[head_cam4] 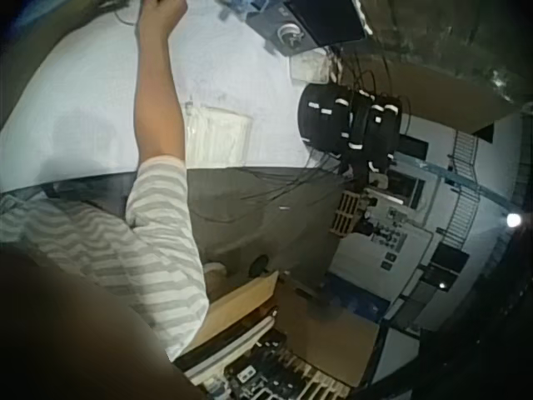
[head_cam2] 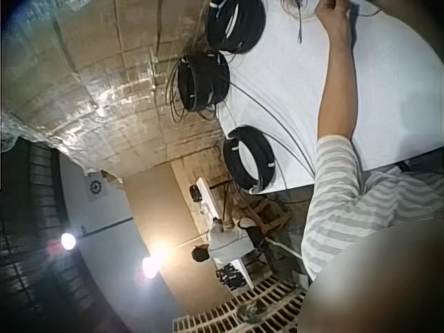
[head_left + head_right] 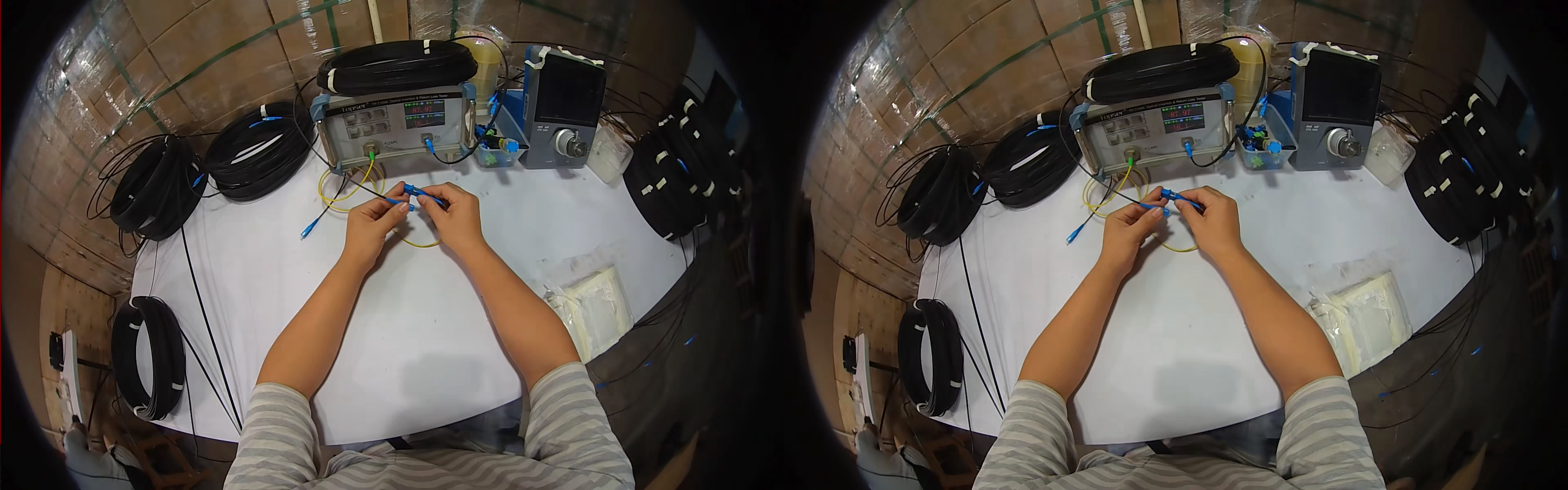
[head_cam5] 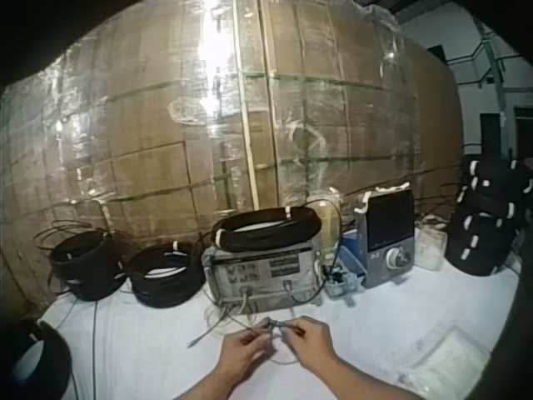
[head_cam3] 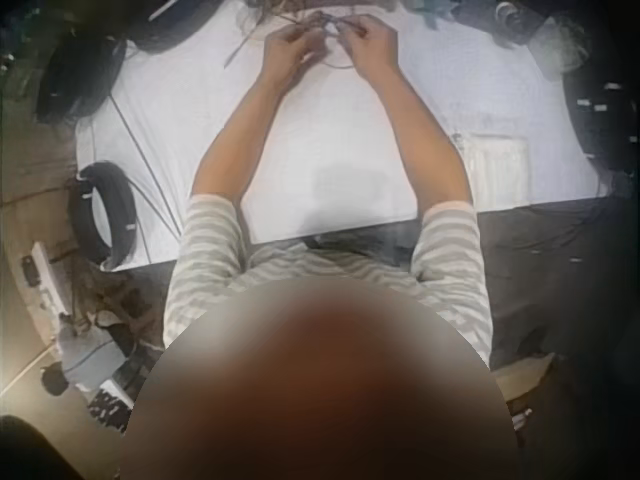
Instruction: Testing the connectivity and signal performance of fiber optic cables using lab equipment.
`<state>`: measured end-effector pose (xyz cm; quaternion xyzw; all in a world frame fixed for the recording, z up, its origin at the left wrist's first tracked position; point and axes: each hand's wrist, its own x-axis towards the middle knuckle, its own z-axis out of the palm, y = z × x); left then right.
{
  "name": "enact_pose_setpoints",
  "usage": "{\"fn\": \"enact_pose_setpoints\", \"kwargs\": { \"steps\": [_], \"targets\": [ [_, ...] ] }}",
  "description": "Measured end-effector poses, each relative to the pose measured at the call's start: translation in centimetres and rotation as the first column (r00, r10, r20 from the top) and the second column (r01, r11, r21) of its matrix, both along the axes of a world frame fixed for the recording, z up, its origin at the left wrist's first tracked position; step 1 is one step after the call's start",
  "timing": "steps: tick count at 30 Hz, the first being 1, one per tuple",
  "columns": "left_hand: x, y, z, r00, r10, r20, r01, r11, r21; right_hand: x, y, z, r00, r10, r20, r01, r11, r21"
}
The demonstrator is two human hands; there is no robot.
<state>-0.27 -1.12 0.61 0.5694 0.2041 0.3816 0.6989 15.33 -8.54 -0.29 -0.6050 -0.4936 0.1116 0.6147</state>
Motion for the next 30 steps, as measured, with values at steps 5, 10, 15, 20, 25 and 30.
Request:
{"fn": "enact_pose_setpoints", "kwargs": {
  "steps": [5, 10, 15, 20, 25, 30],
  "targets": [
    [-0.4, -0.1, 0.1, 0.999, -0.030, -0.021, 0.030, 1.000, 0.008, 0.0, 0.2, -0.4, 0.998, 0.014, -0.063, -0.015, 1.000, -0.011],
    [-0.3, -0.3, 0.8, 0.999, -0.022, -0.031, 0.022, 1.000, 0.010, 0.2, 0.2, -0.3, 0.981, 0.056, -0.188, -0.069, 0.996, -0.061],
    [-0.4, 0.8, -0.2, 0.992, 0.041, 0.117, -0.020, 0.985, -0.174, 0.8, 0.1, 0.1, 0.947, 0.162, -0.278, -0.194, 0.977, -0.091],
    [-0.3, 0.8, 0.2, 0.979, 0.103, 0.175, -0.055, 0.965, -0.258, 1.4, 0.1, -0.2, 0.896, 0.274, -0.349, -0.321, 0.943, -0.084],
    [-0.5, 0.7, 0.0, 0.991, 0.038, 0.132, -0.008, 0.974, -0.225, 0.7, -0.1, 0.2, 0.904, 0.294, -0.311, -0.333, 0.939, -0.080],
    [-0.4, 0.7, -0.2, 0.989, 0.006, 0.150, 0.028, 0.974, -0.226, 0.5, 0.0, 0.1, 0.894, 0.316, -0.319, -0.356, 0.931, -0.077]
  ]
}}
